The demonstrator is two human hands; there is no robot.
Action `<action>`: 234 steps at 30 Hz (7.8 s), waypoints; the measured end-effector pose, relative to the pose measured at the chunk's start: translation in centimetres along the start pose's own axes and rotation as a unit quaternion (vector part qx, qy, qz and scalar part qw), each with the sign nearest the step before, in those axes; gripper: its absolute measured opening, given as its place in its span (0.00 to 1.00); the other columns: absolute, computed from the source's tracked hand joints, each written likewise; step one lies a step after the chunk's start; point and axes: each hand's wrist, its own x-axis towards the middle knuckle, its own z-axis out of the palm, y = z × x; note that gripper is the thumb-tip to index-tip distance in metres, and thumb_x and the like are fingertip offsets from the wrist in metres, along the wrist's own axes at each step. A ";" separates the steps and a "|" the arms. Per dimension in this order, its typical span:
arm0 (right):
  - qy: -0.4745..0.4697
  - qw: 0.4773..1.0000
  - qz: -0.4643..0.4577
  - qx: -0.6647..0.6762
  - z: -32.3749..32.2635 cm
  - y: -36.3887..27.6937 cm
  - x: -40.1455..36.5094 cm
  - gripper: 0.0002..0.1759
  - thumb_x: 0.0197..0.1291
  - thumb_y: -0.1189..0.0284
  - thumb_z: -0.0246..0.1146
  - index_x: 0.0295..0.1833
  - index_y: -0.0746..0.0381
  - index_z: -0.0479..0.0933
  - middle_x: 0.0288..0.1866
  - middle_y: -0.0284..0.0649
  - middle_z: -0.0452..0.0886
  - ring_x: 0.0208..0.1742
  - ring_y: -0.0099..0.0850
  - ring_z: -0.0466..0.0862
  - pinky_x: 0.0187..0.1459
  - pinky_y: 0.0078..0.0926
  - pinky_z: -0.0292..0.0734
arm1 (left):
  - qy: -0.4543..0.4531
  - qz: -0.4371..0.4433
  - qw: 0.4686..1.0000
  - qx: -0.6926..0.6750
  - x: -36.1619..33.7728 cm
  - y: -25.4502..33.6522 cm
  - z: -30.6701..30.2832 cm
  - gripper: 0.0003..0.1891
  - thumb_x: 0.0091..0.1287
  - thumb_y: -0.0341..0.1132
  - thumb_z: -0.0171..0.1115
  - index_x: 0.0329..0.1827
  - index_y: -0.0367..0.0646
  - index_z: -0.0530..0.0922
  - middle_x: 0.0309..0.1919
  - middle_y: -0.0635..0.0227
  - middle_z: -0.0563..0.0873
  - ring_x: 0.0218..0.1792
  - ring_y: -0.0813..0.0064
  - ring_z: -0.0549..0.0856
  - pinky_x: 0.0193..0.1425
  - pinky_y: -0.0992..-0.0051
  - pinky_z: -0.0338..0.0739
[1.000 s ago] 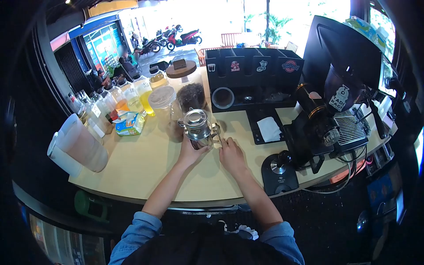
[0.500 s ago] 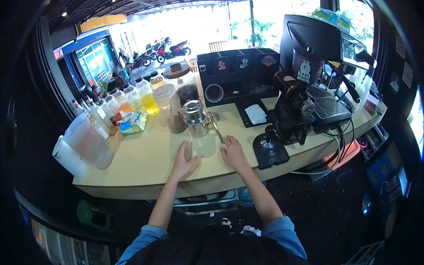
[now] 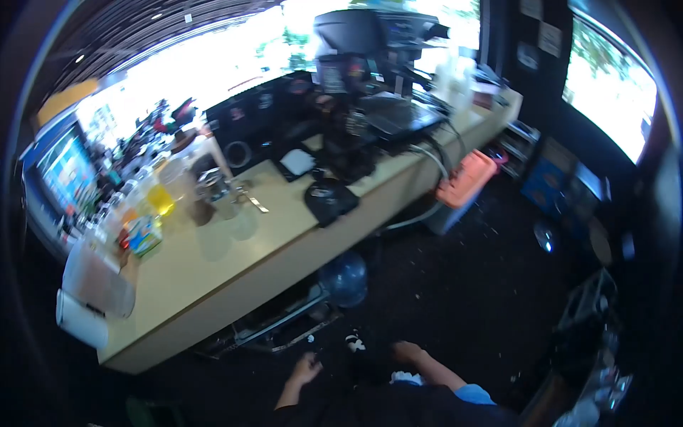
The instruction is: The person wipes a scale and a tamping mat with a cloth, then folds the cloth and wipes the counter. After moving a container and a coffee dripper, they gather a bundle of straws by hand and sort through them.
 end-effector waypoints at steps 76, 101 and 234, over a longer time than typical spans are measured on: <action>0.389 0.886 -0.251 -0.003 -85.4 38.7 26.7 0.32 0.55 0.54 0.61 0.56 0.65 0.62 0.54 0.52 0.65 0.56 0.49 0.69 0.46 0.51 0.73 | 0.086 0.029 0.920 -0.382 59.8 82.2 25.0 0.11 0.68 0.37 0.52 0.48 0.41 0.75 0.45 0.67 0.81 0.42 0.79 0.79 0.43 0.79 0.73; 0.261 0.947 -0.188 0.020 -86.2 37.8 28.4 0.58 0.45 0.47 0.66 0.68 0.73 0.42 0.54 0.67 0.70 0.51 0.55 0.77 0.50 0.42 0.75 | 0.370 0.203 0.904 0.068 70.1 79.4 16.3 0.23 0.62 0.31 0.57 0.58 0.33 0.64 0.53 0.50 0.71 0.57 0.54 0.71 0.63 0.64 0.64; 0.033 0.740 -0.431 0.515 -87.0 47.0 17.4 0.06 0.56 0.75 0.65 0.30 0.66 0.76 0.21 0.30 0.76 0.21 0.15 0.73 0.25 0.13 0.67 | 0.301 0.135 0.870 -0.366 68.0 84.9 22.4 0.20 0.55 0.25 0.65 0.51 0.34 0.74 0.42 0.63 0.83 0.40 0.76 0.84 0.47 0.76 0.78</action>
